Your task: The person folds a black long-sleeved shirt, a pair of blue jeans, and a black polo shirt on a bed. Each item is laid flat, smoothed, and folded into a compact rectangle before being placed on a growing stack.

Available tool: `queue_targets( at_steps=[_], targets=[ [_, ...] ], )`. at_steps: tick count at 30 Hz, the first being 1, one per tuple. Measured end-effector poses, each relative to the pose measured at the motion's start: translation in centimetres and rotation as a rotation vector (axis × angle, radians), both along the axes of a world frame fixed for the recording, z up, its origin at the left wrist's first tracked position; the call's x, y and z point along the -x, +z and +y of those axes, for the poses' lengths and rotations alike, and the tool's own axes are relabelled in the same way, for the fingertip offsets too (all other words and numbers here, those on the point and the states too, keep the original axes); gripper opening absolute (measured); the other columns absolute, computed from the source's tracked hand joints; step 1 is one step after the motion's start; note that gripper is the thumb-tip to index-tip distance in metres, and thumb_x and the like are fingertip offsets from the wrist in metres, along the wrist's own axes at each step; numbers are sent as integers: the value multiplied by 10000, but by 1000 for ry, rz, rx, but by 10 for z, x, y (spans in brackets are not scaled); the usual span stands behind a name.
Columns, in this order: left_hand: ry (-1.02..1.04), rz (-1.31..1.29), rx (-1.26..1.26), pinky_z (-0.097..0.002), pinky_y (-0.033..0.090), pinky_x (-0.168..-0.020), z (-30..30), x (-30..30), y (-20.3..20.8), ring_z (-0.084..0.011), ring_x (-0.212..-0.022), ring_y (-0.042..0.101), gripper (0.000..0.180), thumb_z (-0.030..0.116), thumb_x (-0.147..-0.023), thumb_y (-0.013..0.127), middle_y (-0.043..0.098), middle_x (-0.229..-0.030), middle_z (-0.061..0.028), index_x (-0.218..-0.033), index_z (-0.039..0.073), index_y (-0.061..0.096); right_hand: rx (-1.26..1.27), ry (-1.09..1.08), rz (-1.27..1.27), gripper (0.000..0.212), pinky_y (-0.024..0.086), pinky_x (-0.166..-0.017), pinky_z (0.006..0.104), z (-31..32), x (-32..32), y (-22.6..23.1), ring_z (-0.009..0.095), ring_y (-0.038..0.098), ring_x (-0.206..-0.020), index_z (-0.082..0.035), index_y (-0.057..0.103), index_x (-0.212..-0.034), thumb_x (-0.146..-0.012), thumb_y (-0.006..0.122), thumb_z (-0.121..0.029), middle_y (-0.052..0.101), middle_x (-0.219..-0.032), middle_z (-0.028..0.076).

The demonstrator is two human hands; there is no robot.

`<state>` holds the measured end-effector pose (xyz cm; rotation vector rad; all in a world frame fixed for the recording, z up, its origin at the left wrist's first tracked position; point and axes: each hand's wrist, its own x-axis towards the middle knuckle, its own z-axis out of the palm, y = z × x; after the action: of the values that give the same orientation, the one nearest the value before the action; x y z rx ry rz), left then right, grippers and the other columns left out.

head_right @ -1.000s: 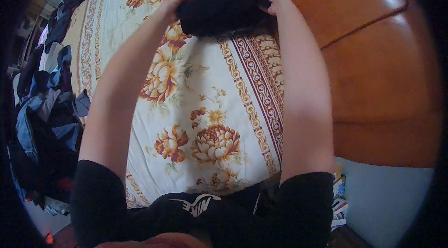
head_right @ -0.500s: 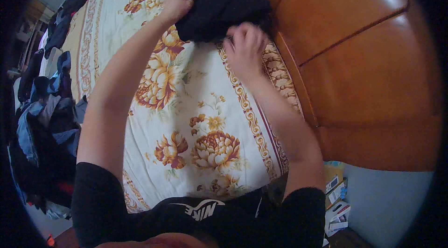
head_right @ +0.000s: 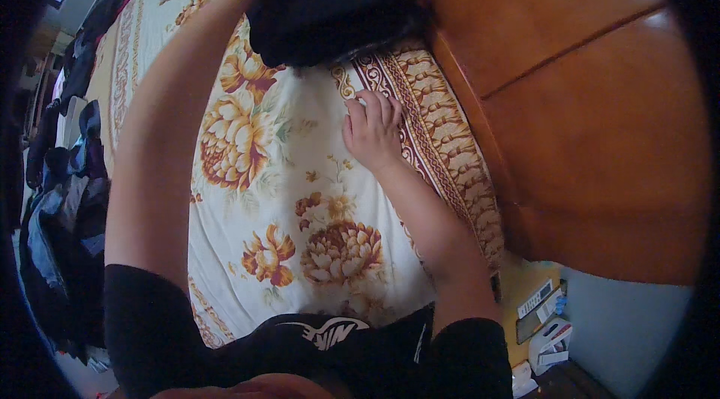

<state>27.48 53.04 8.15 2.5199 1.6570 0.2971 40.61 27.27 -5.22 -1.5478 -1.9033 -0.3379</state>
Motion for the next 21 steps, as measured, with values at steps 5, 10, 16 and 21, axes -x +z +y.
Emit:
queue_targets(
  at_steps=[5, 10, 16, 21],
  targets=[
    [-127, -422, -145, -696, 179, -906, -103, 25, -43, -329, -1261, 287, 435, 393, -854, 469, 330, -1350, -156, -1235, 182, 466, -5, -12, -48, 285, 298, -897, 445, 5, 0, -7, 247, 406, -1050, -91, 517, -943, -675, 593, -152, 447, -1043, 82],
    [-236, -563, 158, -432, 407, -894, -268, 63, -54, -399, -1099, 453, 449, 276, -789, 568, 340, -1306, -243, -1198, 112, 482, 259, -86, -247, 234, 269, -942, 488, -5, 12, 5, 269, 394, -1109, -82, 520, -979, -759, 496, -158, 462, -1105, 108],
    [-42, -541, 563, -412, 378, -885, -461, 167, -83, -353, -1060, 469, 288, 163, -778, 565, 500, -1134, -180, -1059, 99, 555, 384, -246, 38, 285, 284, -952, 472, -104, 74, 5, 253, 419, -1104, -66, 521, -1084, -809, 468, -122, 494, -1111, 111],
    [108, -257, 290, -466, 374, -810, -577, 259, -70, -315, -1046, 473, 282, 163, -732, 589, 474, -1139, -136, -1007, 108, 558, 351, -89, 43, 347, 238, -998, 465, -217, 148, 4, 290, 336, -1204, -39, 474, -1155, -818, 485, -125, 418, -1246, 156]
  ],
)
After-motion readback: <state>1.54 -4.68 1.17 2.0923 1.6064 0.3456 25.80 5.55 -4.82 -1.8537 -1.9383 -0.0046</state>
